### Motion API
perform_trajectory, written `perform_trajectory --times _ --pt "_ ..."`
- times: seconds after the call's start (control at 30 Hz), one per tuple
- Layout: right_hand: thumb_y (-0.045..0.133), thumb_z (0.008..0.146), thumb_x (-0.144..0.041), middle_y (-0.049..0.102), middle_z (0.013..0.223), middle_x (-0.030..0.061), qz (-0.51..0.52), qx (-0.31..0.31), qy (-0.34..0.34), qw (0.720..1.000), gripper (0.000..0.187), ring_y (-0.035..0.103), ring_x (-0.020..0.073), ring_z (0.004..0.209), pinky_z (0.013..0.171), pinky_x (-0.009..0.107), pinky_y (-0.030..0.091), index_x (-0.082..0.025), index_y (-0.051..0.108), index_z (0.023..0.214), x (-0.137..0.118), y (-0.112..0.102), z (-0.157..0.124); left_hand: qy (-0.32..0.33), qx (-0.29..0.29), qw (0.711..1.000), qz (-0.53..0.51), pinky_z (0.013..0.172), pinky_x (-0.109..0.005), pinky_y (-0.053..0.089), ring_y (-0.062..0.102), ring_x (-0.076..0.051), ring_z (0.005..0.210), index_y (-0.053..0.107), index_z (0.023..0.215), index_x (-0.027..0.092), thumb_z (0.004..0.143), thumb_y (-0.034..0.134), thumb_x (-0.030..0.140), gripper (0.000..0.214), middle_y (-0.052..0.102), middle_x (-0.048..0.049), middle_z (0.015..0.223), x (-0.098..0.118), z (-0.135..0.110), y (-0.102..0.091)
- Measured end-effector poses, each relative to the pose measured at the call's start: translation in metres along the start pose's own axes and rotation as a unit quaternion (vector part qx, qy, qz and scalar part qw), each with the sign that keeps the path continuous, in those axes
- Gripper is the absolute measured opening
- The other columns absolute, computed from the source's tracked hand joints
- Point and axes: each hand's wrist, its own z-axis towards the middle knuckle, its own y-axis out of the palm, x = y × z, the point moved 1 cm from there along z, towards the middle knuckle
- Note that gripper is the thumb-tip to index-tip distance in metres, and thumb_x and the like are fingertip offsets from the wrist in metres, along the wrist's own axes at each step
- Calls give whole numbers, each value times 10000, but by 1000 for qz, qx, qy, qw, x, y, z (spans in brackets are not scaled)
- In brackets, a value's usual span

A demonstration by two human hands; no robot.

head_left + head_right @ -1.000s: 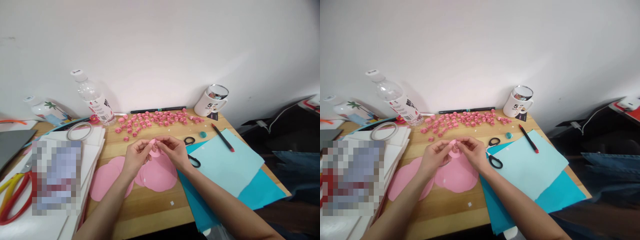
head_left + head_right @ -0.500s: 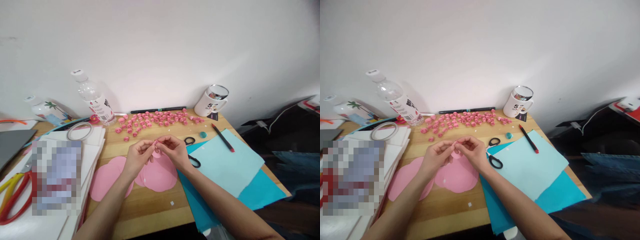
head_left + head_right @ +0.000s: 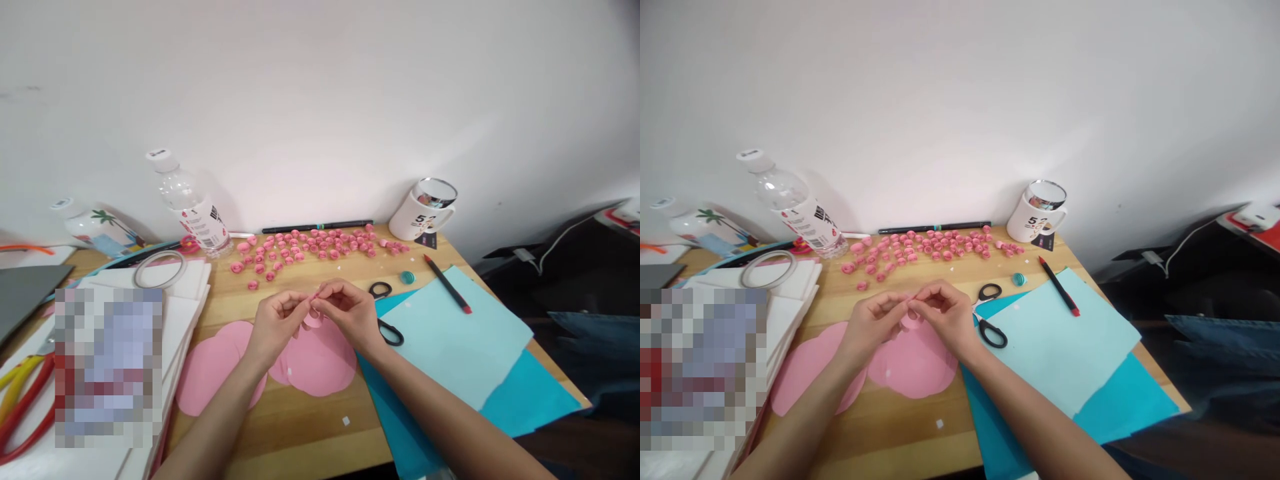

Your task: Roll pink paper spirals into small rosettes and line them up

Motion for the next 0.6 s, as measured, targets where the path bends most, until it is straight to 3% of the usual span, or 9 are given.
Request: perform_trajectory --times 0.13,0.33,0.6 --pt "664 732 -207 652 843 50 -73 1 -43 996 48 636 161 752 657 294 534 -190 647 774 -3 2 -2 6 20 1000 -9 408 -167 393 502 -62 423 644 744 133 727 640 354 222 654 -27 598 1 1 -1" --pt "638 757 -193 671 764 39 -211 24 -127 969 34 641 166 734 676 303 524 -201 652 727 -6 0 -3 8 14 999 -51 559 -234 524 626 -133 597 653 713 130 702 667 346 217 682 -47 655 1 0 2" --pt "655 749 -182 662 769 48 -299 26 -236 924 45 629 167 727 667 310 524 -214 655 717 -4 0 -4 -23 62 997 -50 423 -169 424 605 -115 522 707 743 137 610 731 271 190 695 -51 638 1 0 1"
